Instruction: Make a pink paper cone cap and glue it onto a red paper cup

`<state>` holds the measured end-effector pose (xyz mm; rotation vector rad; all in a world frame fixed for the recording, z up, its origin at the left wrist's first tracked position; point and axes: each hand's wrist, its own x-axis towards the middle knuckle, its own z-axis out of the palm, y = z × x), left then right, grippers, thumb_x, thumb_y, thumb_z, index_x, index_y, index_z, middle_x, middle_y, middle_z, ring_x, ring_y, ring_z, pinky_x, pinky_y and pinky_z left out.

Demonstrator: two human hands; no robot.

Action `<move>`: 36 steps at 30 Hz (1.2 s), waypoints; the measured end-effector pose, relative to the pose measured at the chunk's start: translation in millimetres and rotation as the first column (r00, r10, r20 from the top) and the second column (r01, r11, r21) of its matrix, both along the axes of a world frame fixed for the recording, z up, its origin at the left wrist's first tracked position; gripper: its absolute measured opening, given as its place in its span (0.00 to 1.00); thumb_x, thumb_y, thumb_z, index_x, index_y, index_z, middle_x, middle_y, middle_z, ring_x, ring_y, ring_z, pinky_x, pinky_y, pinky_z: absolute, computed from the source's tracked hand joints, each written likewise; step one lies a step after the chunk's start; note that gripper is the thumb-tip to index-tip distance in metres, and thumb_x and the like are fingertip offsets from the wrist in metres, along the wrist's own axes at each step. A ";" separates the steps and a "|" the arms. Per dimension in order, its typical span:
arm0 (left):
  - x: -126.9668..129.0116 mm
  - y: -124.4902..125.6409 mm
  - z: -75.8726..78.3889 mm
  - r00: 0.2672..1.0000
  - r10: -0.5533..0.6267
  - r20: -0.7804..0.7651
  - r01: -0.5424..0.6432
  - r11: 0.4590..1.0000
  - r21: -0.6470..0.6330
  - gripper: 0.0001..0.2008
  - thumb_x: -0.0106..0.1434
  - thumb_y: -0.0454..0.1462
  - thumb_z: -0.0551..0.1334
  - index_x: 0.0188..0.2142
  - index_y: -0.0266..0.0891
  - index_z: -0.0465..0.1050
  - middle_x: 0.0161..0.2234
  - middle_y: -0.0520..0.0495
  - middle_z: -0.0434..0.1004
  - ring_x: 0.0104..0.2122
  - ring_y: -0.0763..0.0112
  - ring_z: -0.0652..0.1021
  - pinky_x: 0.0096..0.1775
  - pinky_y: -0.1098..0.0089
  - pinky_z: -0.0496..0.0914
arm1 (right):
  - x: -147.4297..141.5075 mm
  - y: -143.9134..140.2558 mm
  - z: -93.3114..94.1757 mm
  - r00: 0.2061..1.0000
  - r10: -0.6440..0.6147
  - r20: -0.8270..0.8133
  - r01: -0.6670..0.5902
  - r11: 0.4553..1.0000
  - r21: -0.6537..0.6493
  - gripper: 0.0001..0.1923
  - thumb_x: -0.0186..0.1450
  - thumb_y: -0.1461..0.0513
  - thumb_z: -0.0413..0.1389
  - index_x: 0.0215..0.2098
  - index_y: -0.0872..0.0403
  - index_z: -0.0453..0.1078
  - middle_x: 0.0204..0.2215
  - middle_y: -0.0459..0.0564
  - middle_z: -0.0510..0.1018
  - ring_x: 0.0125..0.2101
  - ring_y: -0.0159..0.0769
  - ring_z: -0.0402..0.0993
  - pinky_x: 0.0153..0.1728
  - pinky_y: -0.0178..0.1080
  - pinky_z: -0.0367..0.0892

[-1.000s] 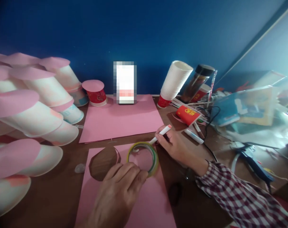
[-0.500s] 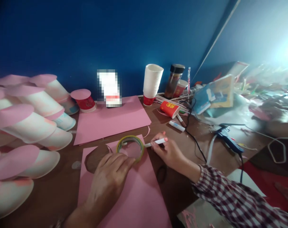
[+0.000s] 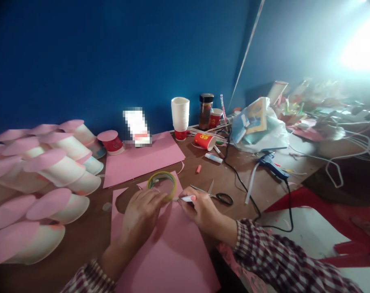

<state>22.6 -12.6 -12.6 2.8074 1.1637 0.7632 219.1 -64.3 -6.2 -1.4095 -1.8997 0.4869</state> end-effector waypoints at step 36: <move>31.6 48.1 85.2 0.736 -0.382 -0.559 0.052 0.855 -0.516 0.13 0.53 0.34 0.61 0.39 0.38 0.78 0.30 0.51 0.76 0.30 0.71 0.71 0.35 0.71 0.59 | -75.6 -12.1 10.8 0.769 0.164 0.619 -0.306 0.943 0.130 0.15 0.69 0.64 0.42 0.42 0.60 0.69 0.33 0.59 0.74 0.31 0.41 0.70 0.29 0.41 0.65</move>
